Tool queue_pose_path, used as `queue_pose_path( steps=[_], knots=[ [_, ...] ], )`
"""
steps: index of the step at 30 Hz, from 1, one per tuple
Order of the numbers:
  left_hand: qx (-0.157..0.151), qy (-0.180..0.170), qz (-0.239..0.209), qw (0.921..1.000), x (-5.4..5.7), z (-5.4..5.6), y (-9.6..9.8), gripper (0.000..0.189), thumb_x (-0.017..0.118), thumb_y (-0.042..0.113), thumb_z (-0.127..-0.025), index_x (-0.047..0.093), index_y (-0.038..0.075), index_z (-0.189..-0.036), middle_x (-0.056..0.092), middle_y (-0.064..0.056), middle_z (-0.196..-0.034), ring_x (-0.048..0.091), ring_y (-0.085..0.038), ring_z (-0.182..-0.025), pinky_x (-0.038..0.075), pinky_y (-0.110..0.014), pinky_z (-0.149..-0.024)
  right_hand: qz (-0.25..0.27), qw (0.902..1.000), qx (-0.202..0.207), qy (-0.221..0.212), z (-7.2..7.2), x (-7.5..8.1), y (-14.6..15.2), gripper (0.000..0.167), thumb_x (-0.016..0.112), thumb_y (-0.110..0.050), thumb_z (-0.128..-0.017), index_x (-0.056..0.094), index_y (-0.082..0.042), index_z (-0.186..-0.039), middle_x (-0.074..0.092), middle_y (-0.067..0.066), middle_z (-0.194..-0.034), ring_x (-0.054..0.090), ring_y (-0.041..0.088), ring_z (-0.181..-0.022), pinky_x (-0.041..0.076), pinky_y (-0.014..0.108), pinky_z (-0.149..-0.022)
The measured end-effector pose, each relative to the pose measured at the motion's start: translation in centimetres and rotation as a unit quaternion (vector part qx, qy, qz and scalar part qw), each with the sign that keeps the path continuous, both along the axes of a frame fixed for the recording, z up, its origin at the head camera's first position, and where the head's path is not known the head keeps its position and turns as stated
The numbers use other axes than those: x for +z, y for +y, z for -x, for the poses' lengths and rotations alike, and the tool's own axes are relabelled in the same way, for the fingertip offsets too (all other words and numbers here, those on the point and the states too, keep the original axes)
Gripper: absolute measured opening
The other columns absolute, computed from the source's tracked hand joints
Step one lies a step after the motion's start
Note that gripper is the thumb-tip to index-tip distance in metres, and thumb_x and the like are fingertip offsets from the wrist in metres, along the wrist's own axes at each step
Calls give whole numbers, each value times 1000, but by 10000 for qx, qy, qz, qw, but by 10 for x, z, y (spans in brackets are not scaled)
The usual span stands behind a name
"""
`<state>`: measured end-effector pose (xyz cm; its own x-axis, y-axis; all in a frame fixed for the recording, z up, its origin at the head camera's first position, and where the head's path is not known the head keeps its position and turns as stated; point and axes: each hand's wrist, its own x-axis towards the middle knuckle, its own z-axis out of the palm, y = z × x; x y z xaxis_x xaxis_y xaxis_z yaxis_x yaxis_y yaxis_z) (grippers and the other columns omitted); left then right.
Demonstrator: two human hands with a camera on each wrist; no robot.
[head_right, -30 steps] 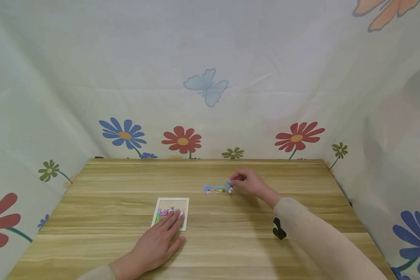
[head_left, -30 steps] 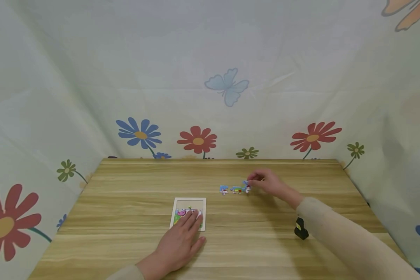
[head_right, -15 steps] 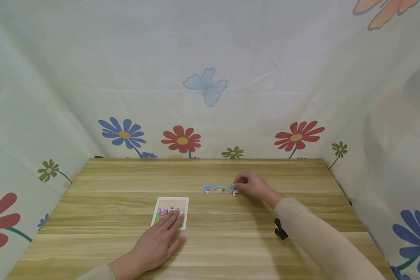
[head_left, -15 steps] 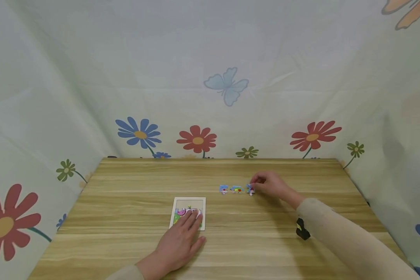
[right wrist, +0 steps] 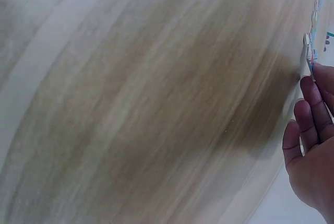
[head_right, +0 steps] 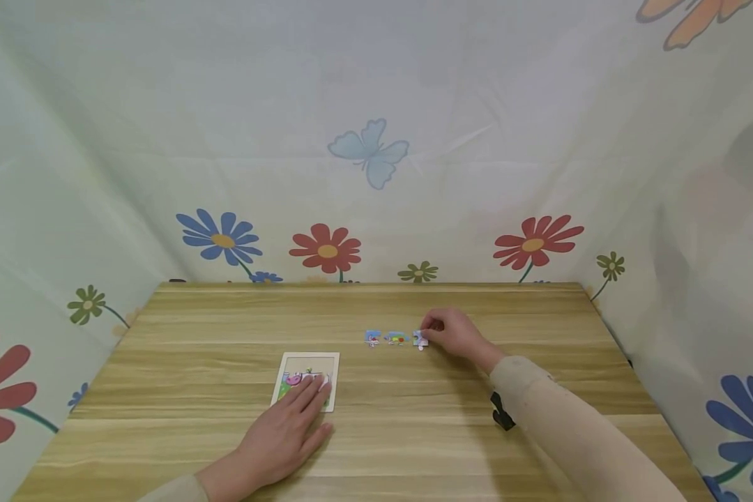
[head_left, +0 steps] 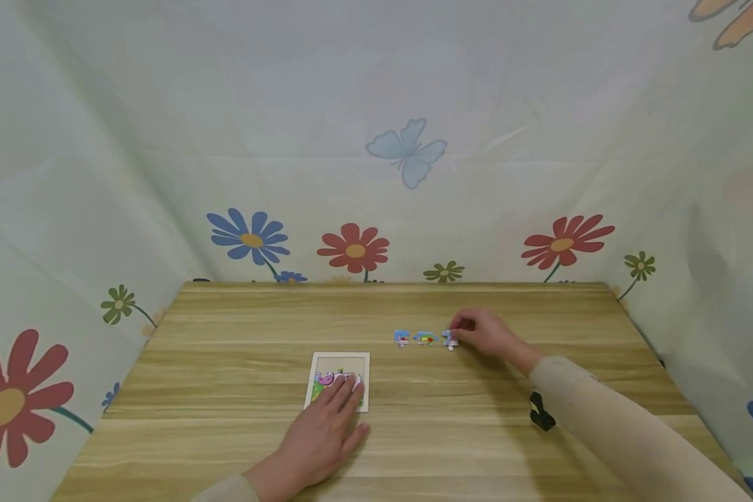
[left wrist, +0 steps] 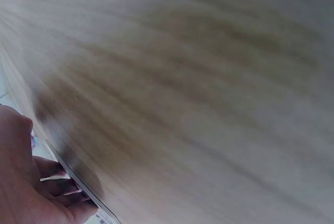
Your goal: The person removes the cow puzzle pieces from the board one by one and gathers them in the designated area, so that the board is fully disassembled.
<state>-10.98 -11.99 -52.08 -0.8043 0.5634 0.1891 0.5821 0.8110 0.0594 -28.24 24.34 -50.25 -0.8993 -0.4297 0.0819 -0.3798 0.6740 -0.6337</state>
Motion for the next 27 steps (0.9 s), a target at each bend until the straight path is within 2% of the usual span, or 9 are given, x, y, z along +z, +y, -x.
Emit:
queue_pose_path(
  steps=[14,27],
  knots=[
    [7,69,-50,10000,0,0,1,63,57,42,-110,54,-3,-153,52,-24,-158,48,-40,-149,42,-50,-122,-173,9996,37,216,-1,-2,0,4,77,-9,-98,75,-9,-94,70,-3,-86,58,10,-79,49,30,-73],
    [-8,37,-122,9999,0,-1,0,63,58,41,-109,54,-4,-153,51,-24,-159,48,-41,-149,42,-50,-122,-253,9995,32,203,-3,-1,-1,5,80,-9,-96,75,-9,-94,71,-3,-85,59,9,-78,50,30,-72]
  ],
)
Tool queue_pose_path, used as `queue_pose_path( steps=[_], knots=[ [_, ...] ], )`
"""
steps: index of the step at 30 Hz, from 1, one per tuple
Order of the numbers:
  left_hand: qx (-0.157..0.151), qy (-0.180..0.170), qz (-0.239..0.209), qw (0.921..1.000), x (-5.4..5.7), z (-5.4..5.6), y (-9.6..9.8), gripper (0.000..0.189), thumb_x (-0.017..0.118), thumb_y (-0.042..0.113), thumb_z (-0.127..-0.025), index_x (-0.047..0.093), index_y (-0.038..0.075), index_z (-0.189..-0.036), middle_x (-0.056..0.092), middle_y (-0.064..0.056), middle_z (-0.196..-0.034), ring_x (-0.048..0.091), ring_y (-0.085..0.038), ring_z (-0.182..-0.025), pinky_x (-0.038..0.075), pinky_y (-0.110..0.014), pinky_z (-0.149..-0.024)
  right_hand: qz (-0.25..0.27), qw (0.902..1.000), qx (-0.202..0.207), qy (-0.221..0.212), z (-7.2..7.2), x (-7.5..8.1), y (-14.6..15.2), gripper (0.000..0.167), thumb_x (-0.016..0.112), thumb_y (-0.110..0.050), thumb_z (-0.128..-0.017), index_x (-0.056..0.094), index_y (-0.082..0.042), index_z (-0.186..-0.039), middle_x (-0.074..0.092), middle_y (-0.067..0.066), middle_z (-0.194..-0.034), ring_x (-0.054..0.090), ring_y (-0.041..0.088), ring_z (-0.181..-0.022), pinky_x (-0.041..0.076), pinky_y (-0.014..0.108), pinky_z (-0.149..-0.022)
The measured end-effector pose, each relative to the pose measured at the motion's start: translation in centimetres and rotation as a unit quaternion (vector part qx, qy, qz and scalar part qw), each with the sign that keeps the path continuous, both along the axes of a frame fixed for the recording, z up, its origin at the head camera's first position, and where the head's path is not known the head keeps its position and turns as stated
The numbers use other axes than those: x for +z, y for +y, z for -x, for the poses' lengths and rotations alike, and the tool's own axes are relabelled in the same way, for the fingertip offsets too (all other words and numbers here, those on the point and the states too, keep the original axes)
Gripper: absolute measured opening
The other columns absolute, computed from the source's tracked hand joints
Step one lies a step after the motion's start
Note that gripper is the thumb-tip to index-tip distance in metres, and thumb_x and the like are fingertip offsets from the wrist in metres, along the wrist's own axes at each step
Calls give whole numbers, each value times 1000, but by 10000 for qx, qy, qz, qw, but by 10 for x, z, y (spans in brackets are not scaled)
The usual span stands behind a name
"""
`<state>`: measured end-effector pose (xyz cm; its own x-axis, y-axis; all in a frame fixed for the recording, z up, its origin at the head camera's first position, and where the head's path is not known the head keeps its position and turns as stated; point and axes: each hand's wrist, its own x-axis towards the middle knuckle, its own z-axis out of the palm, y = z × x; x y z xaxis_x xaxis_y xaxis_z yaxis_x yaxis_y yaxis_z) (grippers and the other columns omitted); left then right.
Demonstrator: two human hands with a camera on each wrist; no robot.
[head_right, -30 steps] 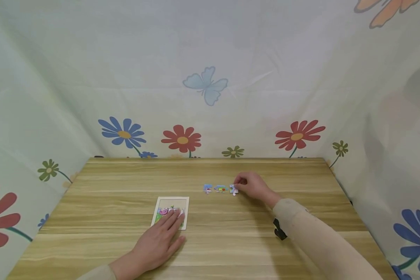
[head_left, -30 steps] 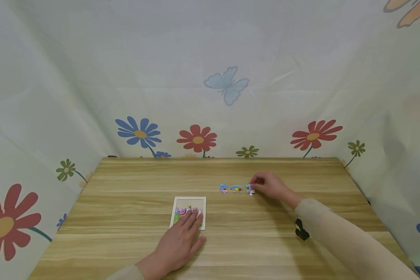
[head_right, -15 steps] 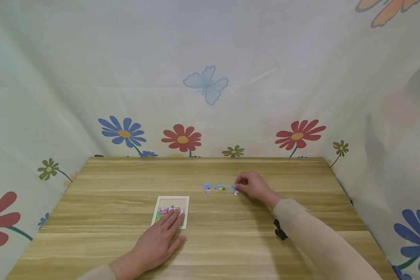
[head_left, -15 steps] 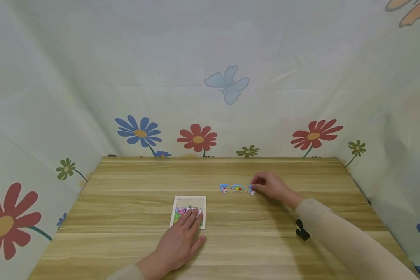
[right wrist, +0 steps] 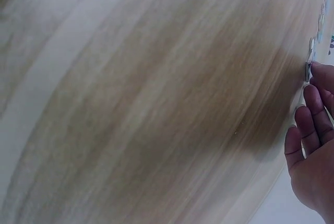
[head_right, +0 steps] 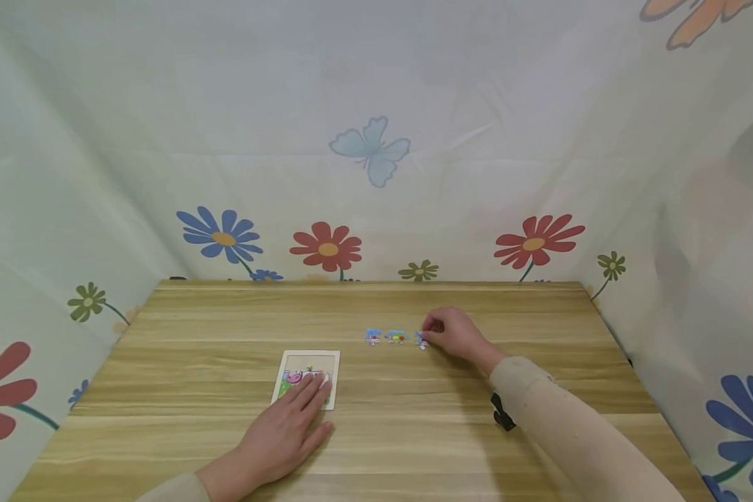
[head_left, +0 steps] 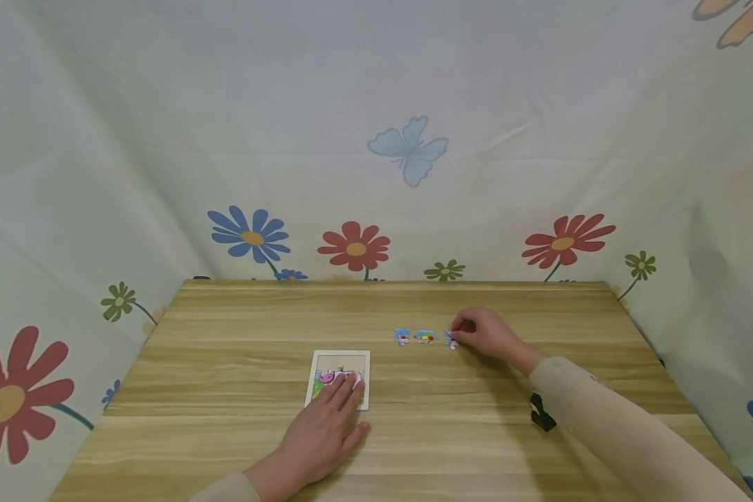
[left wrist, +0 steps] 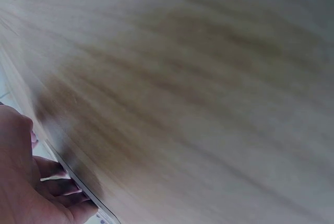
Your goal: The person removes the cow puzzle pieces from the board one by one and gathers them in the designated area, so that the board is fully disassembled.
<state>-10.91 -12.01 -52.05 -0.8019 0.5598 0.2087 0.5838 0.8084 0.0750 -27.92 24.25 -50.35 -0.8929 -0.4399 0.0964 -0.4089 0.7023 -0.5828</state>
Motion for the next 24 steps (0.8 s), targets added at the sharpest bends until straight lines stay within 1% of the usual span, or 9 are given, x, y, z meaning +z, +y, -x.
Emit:
queue_pose_path(
  steps=[8,13,18,21,24],
  knots=[
    [1,-72,15,10000,2,-1,0,63,56,42,-110,53,-4,-154,51,-24,-159,47,-40,-149,41,-50,-122,-18,10000,45,36,2,-1,-2,6,80,-10,-96,75,-9,-93,72,-2,-86,61,10,-80,52,31,-74],
    [-35,-7,-45,10000,4,1,0,61,56,41,-111,55,-4,-152,53,-24,-157,50,-41,-147,42,-50,-121,-64,10000,-19,44,4,4,-8,6,79,-12,-97,75,-9,-93,71,-3,-87,61,11,-81,52,32,-75],
    [-70,29,-91,9999,5,1,-1,61,57,41,-110,56,-4,-151,54,-24,-157,51,-41,-146,44,-49,-120,-153,9997,65,169,5,16,-25,7,79,-13,-97,76,-9,-94,71,-3,-85,61,11,-78,52,32,-72],
    [-63,-78,-103,9999,6,0,-2,62,56,42,-110,55,-4,-152,53,-24,-158,49,-41,-147,43,-50,-121,-101,9997,171,166,3,22,-41,6,80,-14,-97,76,-10,-94,71,-4,-85,60,9,-77,52,31,-71],
    [-53,-217,-137,9997,7,0,-2,63,56,42,-111,54,-4,-153,52,-24,-159,48,-41,-149,42,-50,-121,6,9992,369,160,1,28,-57,6,80,-15,-97,77,-11,-94,71,-5,-85,61,8,-77,52,30,-71]
  ],
)
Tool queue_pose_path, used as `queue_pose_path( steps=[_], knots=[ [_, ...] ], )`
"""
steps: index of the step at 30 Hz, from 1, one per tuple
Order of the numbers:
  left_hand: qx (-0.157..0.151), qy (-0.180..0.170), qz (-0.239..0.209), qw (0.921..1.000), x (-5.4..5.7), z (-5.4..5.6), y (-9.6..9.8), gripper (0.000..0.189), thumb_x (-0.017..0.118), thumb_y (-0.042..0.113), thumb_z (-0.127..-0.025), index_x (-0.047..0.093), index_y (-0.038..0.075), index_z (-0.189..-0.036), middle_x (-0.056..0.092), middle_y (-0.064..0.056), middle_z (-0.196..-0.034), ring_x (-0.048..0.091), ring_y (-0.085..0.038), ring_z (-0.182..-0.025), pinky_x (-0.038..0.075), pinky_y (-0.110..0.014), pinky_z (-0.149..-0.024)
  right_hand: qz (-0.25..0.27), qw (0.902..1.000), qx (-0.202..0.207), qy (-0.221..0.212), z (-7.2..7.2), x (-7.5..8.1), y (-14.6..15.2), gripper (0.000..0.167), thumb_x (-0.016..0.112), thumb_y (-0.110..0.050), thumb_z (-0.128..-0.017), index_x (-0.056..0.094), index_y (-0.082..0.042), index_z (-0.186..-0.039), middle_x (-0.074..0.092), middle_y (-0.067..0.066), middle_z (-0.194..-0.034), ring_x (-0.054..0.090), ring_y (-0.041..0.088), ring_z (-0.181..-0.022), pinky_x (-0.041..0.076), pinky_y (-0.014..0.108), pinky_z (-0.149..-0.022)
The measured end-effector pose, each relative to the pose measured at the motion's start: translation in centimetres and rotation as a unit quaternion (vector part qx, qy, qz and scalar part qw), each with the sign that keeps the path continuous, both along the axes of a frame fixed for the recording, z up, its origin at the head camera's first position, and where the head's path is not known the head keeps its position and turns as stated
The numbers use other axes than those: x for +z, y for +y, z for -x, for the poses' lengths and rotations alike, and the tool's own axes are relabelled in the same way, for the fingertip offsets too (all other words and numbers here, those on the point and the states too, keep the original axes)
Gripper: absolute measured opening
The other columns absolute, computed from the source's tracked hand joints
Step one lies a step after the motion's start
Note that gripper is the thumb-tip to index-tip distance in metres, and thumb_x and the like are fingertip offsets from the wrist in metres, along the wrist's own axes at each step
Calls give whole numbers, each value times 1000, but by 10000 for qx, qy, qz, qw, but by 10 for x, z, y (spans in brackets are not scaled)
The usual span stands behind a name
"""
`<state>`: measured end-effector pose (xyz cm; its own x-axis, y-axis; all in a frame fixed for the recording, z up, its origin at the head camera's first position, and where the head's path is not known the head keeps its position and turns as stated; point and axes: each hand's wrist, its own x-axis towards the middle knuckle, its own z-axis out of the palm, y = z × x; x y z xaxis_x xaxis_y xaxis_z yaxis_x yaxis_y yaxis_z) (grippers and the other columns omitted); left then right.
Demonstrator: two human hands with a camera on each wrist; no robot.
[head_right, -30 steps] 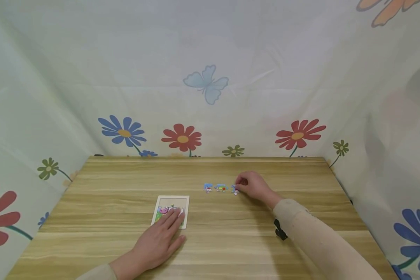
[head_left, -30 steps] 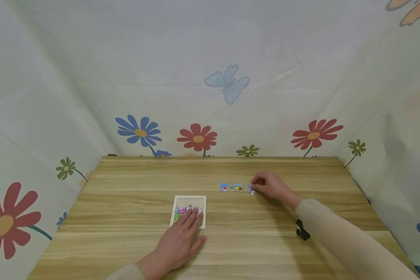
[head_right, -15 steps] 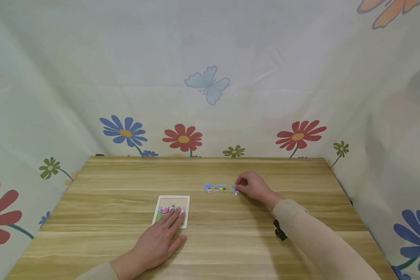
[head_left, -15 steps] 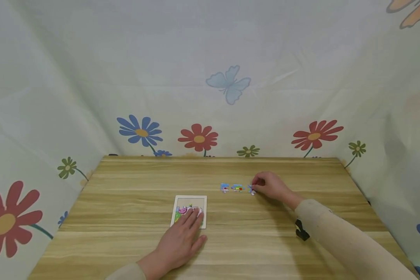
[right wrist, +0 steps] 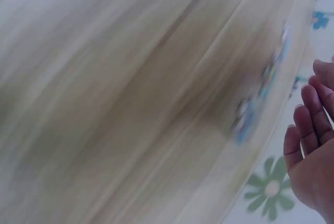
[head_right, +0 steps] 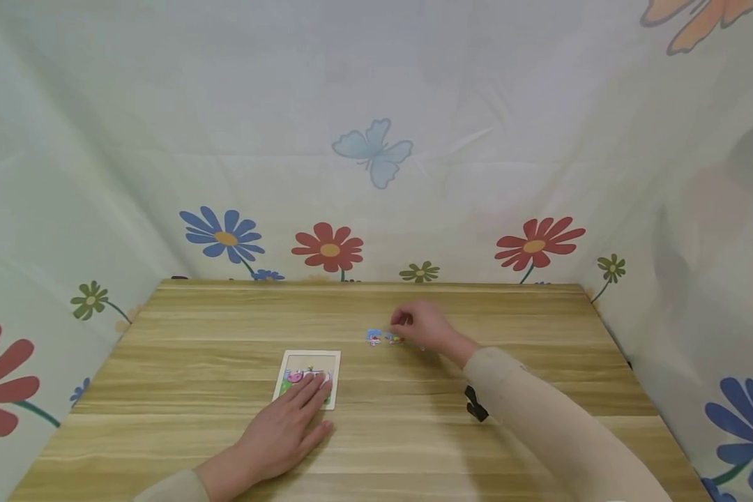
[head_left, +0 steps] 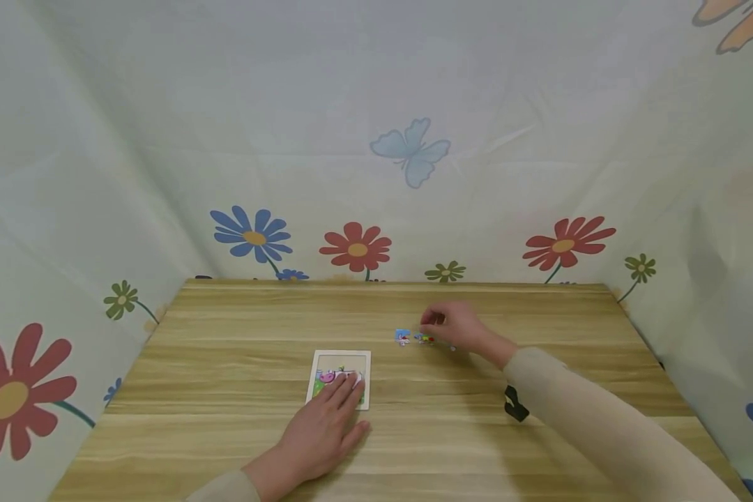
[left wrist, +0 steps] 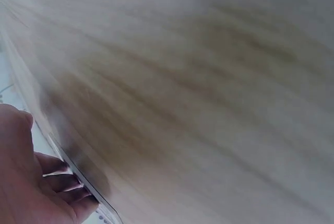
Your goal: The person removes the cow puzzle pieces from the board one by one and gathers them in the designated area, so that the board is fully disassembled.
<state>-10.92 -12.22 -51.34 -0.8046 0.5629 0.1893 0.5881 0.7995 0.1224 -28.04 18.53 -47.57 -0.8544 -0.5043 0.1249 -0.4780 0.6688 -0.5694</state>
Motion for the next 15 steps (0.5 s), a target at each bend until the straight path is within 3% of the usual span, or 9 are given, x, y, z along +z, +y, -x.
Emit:
queue_pose_path(
  steps=[6,15],
  knots=[
    [50,-130,148,9998,-1,0,-2,66,49,47,-113,52,-3,-155,49,-22,-162,44,-39,-151,39,-48,-124,243,9986,412,-224,0,4,-37,8,80,-18,-98,77,-11,-97,71,-6,-87,60,9,-81,53,28,-75],
    [45,-171,272,9995,0,0,0,68,47,49,-113,49,-3,-157,46,-23,-164,42,-39,-153,38,-48,-125,144,9960,773,-431,-2,7,-84,8,78,-21,-100,79,-14,-104,72,-6,-93,61,12,-86,54,27,-79]
  ],
)
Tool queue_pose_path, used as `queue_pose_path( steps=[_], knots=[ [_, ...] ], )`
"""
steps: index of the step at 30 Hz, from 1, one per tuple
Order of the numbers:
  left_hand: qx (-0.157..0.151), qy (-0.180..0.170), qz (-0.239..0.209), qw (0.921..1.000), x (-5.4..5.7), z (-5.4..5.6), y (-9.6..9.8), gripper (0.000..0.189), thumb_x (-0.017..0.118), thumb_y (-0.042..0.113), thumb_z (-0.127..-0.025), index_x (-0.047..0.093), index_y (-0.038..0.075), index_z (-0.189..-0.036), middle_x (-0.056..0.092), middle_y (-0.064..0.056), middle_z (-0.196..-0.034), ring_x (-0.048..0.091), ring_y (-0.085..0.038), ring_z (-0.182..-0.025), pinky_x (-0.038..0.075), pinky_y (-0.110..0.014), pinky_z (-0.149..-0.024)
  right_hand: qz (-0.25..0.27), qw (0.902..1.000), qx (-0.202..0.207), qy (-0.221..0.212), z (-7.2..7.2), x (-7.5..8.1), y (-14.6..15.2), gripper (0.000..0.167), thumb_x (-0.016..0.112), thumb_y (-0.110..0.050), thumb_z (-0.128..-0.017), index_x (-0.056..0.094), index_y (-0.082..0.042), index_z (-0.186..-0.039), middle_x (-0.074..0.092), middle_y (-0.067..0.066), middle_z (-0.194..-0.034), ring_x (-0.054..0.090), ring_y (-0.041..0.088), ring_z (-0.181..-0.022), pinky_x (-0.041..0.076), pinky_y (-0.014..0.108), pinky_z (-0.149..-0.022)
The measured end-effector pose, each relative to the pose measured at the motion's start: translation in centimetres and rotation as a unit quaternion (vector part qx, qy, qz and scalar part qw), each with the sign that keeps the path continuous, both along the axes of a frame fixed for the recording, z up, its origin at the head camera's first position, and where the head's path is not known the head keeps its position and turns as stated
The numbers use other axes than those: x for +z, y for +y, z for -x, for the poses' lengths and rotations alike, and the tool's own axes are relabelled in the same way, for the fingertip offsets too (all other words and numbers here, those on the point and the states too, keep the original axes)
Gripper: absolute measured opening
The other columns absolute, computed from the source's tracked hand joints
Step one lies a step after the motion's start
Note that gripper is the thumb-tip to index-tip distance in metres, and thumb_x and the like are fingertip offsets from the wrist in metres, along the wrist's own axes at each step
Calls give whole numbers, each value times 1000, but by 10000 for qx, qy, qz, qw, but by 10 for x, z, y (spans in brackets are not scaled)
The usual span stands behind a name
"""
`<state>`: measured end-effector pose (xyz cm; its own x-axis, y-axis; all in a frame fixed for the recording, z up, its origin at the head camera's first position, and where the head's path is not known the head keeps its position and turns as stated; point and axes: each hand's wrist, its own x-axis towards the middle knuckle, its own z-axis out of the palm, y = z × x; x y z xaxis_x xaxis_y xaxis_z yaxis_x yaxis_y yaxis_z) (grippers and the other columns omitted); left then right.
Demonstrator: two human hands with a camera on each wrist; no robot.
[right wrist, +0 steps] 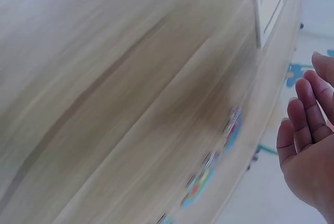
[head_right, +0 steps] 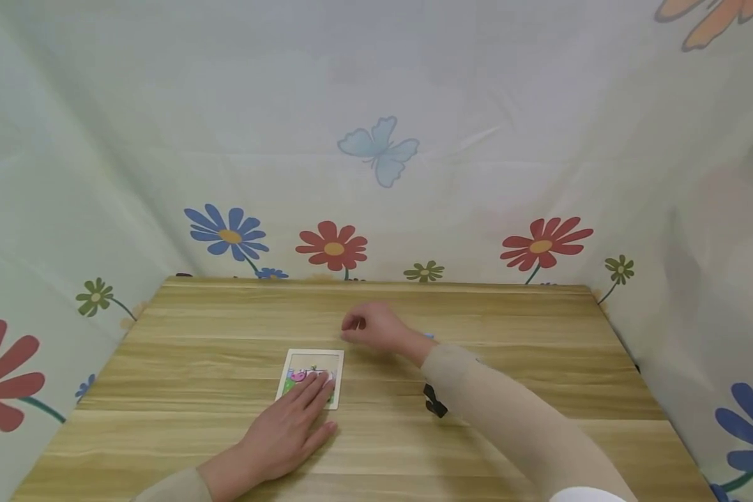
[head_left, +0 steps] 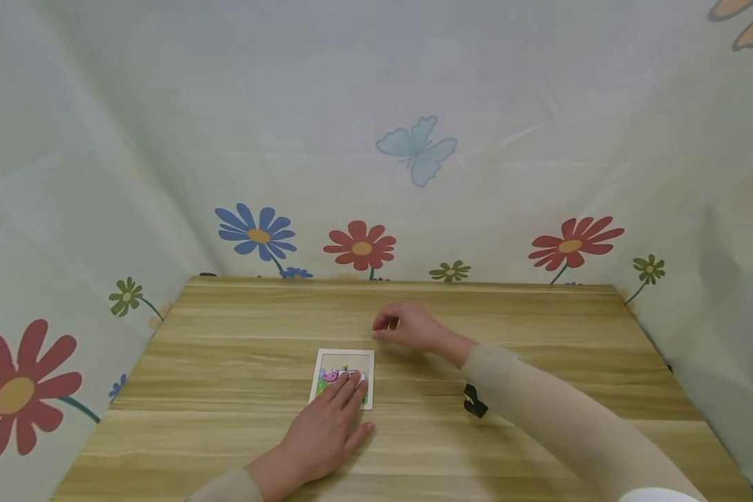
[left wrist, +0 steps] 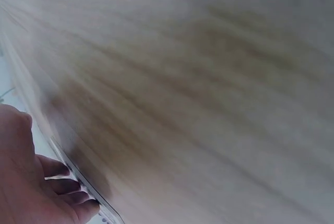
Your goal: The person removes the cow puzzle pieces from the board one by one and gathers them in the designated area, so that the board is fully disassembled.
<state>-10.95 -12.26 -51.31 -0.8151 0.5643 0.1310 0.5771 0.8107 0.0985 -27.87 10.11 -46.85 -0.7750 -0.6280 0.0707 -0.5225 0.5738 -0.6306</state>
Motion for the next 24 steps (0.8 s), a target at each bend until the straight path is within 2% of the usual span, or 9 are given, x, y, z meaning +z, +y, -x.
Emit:
queue_pose_path(
  steps=[9,17,24],
  knots=[
    [70,154,-37,9999,4,-9,-2,69,49,48,-112,49,-5,-156,46,-23,-164,42,-39,-153,38,-50,-124,-54,9977,636,-215,-5,0,-33,13,77,-21,-101,79,-11,-109,73,-5,-97,62,11,-88,55,25,-83],
    [315,-253,-176,9990,8,-21,-3,71,46,51,-112,48,-3,-158,43,-22,-166,39,-38,-155,39,-53,-123,-241,9960,774,-375,-7,-3,-50,15,76,-23,-102,79,-13,-112,72,-6,-99,61,12,-90,54,26,-85],
    [491,-428,-263,9975,8,-24,-1,72,48,52,-112,45,-3,-159,42,-21,-167,38,-38,-156,40,-55,-122,-498,9938,890,-439,-8,-11,-65,20,74,-29,-104,79,-15,-117,70,-8,-101,60,11,-92,53,25,-87]
  ],
)
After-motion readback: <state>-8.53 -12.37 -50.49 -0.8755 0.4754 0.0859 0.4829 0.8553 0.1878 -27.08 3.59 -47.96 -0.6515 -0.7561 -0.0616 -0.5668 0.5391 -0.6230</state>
